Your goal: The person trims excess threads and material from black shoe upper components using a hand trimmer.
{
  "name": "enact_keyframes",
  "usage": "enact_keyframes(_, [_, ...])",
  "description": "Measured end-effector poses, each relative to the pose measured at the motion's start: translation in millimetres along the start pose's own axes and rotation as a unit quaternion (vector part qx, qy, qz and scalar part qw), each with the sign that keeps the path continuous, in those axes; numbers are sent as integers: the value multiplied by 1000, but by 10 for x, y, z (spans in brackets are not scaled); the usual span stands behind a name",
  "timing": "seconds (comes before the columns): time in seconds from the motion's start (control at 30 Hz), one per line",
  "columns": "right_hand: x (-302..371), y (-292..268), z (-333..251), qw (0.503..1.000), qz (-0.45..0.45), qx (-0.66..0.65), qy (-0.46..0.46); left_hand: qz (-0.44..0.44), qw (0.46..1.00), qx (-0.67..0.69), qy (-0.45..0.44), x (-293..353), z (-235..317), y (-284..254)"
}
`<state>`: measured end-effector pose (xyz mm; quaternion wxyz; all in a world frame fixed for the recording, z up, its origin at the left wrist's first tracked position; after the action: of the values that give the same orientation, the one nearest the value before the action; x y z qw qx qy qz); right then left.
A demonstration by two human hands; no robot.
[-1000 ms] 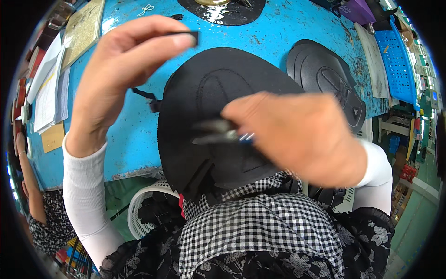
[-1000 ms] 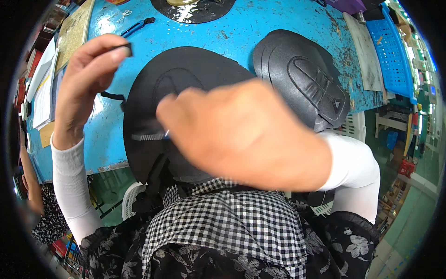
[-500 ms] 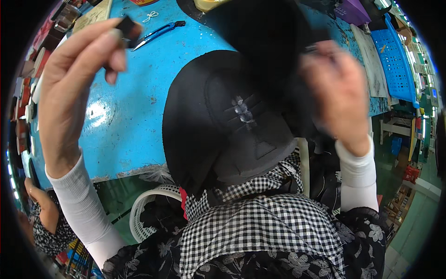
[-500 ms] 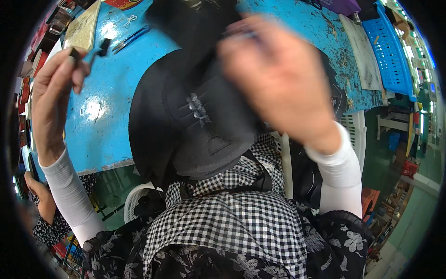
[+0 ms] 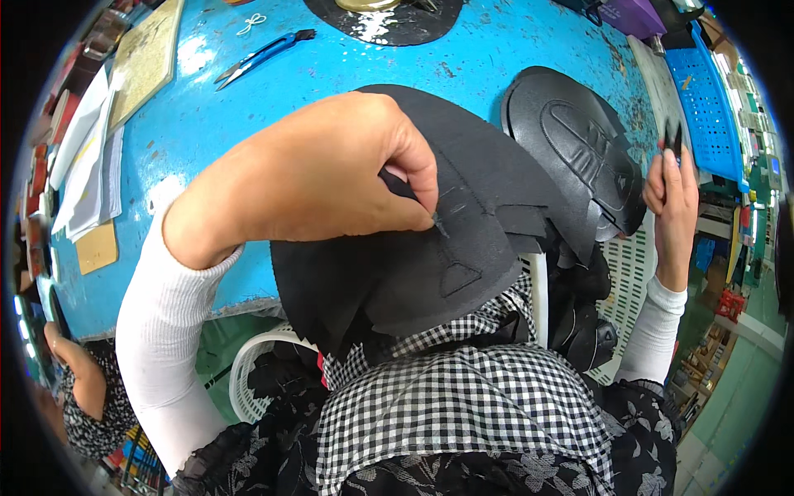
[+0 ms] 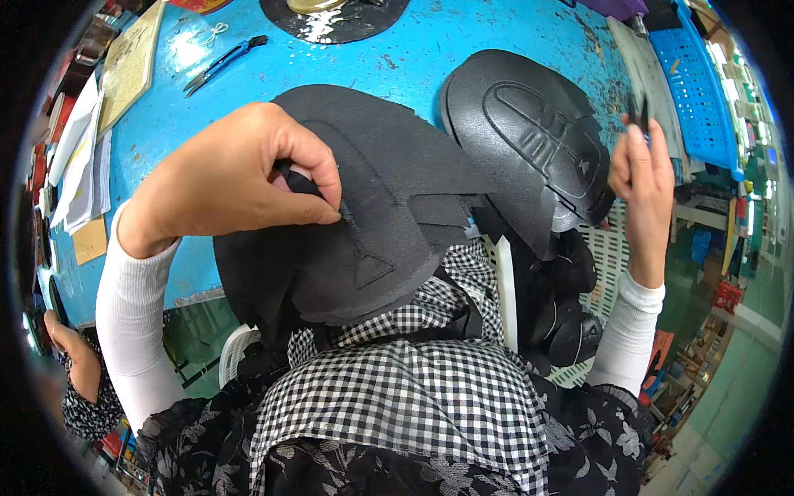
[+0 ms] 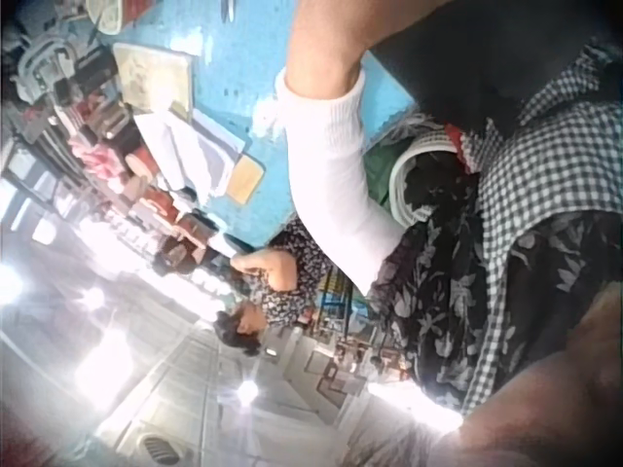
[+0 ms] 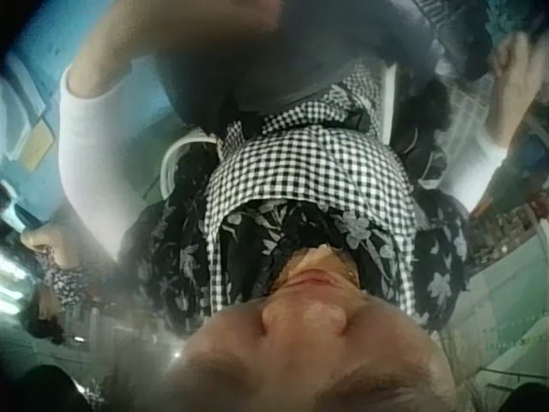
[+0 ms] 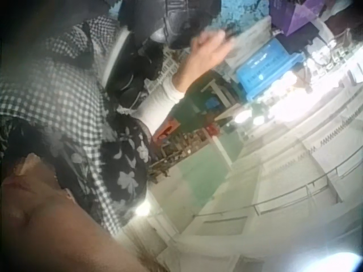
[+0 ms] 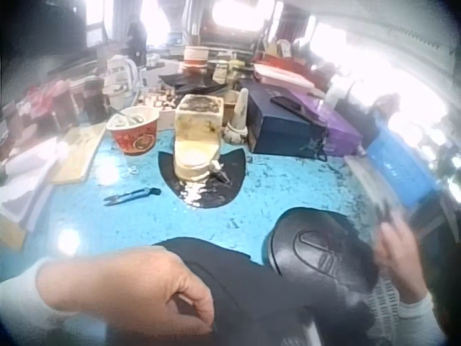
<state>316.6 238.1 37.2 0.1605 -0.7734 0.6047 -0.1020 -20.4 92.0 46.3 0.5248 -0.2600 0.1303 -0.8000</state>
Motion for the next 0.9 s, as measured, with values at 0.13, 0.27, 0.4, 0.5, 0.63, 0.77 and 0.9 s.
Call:
enact_keyframes(0.13, [181, 432, -346, 978, -176, 39, -107, 17, 999, -11, 39, -95, -41, 44])
enact_keyframes(0.27, [173, 1161, -741, 809, -424, 156, -377, 32, 997, -42, 55, -72, -42, 47])
enact_keyframes(0.4, [158, 1425, -686, 732, -445, 238, -458, 65, 984, -164, 30, -52, -18, -97])
enact_keyframes(0.5, [88, 1417, -701, 708, -490, 213, -461, 46, 995, -85, 25, -17, -76, -109])
enact_keyframes(0.63, [30, 1435, -641, 717, -546, 138, -412, 12, 997, -70, -10, -61, -46, -135])
enact_keyframes(0.77, [57, 1515, -658, 736, -467, 205, -445, 10, 997, -78, -11, -72, -60, -137])
enact_keyframes(0.9, [86, 1597, -728, 737, -406, 273, -466, 6, 995, -103, 0, -82, -62, -163])
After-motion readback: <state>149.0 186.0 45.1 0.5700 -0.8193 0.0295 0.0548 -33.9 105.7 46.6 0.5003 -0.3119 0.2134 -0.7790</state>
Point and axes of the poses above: each hand's wrist, its own x-axis away from the middle knuckle, its own y-axis out of the palm, z = x × y, the point moved 2 cm from there along -x, towards the middle knuckle, and after that the axes turned 3 degrees about z, right-handed, at the moved point
